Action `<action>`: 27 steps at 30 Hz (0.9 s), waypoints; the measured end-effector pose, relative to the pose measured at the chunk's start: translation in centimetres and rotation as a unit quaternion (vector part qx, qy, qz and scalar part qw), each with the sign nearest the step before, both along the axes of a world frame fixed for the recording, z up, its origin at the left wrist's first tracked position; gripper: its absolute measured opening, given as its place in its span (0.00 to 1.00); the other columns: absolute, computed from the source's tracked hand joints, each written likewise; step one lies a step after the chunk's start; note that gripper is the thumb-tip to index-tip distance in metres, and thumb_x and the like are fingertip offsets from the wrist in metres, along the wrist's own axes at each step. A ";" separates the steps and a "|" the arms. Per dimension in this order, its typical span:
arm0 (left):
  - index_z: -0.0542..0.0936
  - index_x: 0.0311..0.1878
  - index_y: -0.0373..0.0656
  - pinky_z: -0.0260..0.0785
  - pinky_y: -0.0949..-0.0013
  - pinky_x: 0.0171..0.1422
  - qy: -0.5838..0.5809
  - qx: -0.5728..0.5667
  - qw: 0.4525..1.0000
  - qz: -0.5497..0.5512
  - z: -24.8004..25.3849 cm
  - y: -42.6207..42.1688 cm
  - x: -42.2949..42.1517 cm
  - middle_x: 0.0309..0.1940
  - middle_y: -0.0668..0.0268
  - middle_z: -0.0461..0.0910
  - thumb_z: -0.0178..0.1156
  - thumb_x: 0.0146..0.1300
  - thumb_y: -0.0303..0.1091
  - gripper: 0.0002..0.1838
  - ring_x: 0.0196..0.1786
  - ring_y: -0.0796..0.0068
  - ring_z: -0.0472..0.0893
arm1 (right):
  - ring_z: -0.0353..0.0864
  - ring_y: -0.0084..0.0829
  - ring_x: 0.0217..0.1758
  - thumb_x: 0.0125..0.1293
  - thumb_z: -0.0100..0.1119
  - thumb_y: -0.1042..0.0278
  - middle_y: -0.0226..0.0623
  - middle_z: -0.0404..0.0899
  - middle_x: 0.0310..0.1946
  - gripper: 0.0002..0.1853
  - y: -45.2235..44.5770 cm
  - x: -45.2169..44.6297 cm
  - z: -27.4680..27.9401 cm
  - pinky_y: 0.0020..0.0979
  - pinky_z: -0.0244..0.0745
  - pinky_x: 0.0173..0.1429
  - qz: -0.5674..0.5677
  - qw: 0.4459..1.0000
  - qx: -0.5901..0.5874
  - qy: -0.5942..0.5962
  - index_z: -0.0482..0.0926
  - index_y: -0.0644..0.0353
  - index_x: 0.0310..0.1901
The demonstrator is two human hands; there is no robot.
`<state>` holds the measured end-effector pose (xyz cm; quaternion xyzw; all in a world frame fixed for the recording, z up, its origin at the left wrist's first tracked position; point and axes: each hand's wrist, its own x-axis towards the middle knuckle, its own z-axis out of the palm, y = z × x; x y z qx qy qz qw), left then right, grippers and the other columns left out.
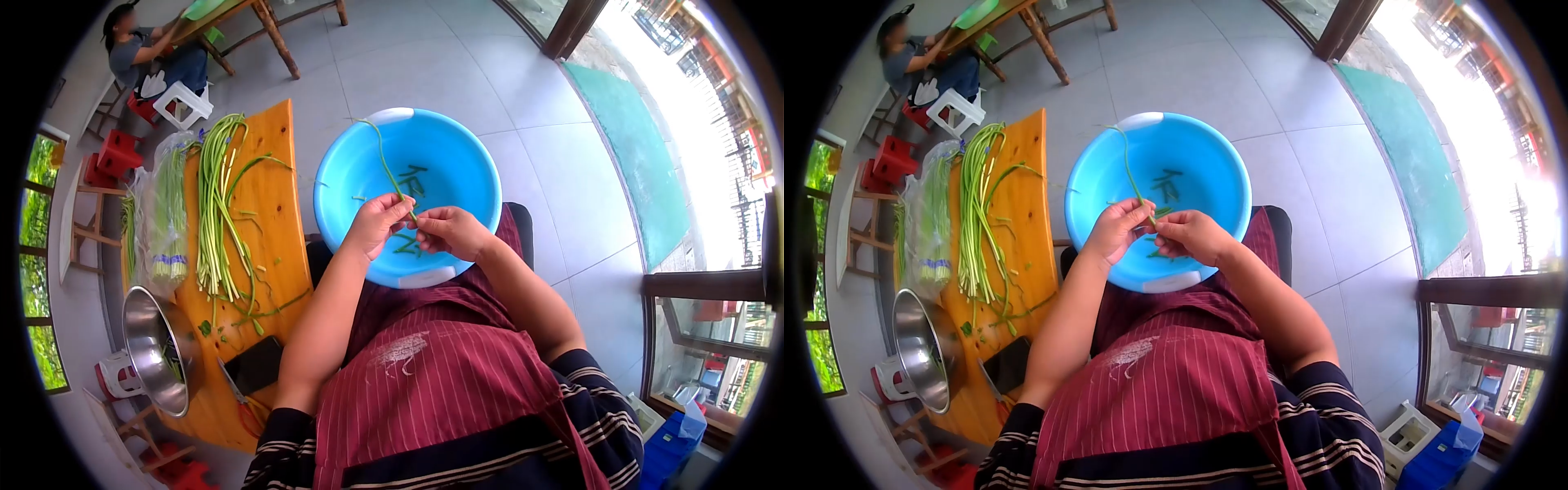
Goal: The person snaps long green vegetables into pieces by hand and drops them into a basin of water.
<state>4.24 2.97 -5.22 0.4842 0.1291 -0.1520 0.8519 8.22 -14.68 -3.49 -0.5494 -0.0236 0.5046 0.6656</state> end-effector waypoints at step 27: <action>0.78 0.32 0.38 0.69 0.74 0.39 -0.268 0.400 0.875 0.060 2.6 -0.5 -0.3 0.28 0.64 0.79 0.60 0.52 0.26 0.04 0.33 0.76 0.77 | 0.63 0.18 0.16 0.62 0.45 0.66 0.27 0.65 0.15 0.10 2.7 0.6 -1.8 0.21 0.59 0.21 -0.043 0.995 -0.056 -0.074 0.73 0.62 0.31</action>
